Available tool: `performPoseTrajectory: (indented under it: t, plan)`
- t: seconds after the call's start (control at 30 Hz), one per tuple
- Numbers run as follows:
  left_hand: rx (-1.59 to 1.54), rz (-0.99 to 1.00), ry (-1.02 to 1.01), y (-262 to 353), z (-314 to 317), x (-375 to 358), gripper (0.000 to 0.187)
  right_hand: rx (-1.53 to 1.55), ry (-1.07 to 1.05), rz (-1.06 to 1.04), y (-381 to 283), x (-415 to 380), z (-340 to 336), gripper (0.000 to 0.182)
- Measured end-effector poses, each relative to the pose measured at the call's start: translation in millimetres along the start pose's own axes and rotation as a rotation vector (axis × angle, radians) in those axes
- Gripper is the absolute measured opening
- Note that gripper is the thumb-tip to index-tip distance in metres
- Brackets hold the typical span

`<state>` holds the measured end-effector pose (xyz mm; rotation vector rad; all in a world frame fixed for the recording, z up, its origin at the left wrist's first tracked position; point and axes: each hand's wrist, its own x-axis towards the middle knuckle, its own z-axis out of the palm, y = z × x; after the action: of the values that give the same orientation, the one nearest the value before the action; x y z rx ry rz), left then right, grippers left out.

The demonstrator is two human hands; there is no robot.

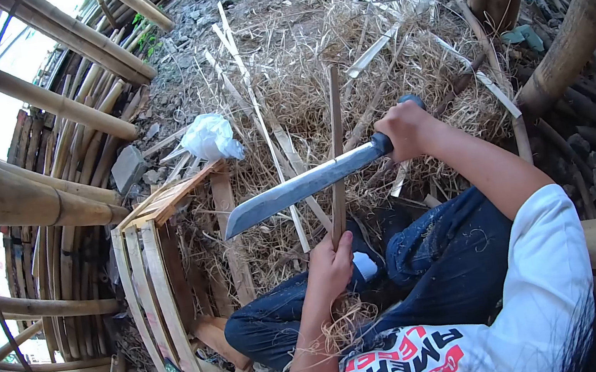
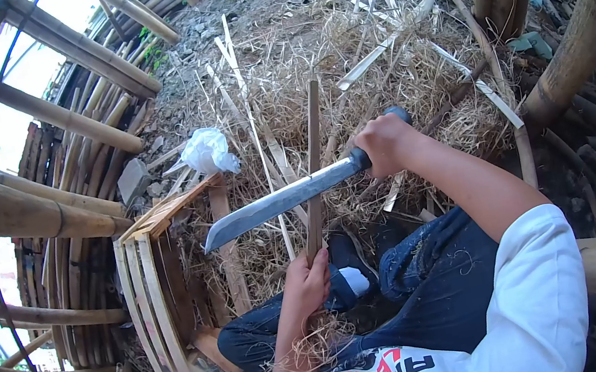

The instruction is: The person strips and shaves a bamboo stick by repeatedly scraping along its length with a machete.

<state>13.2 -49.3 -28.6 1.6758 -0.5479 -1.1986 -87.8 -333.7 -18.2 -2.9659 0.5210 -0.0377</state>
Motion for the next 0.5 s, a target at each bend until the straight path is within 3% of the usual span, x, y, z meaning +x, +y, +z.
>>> performPoseTrajectory:
  t: [0.5]
  plan:
    - [0.022,-0.003,-0.012,4.9,-3.0,-6.5,0.024,-0.05,-0.129,0.082,12.3,0.7,-11.7,0.028]
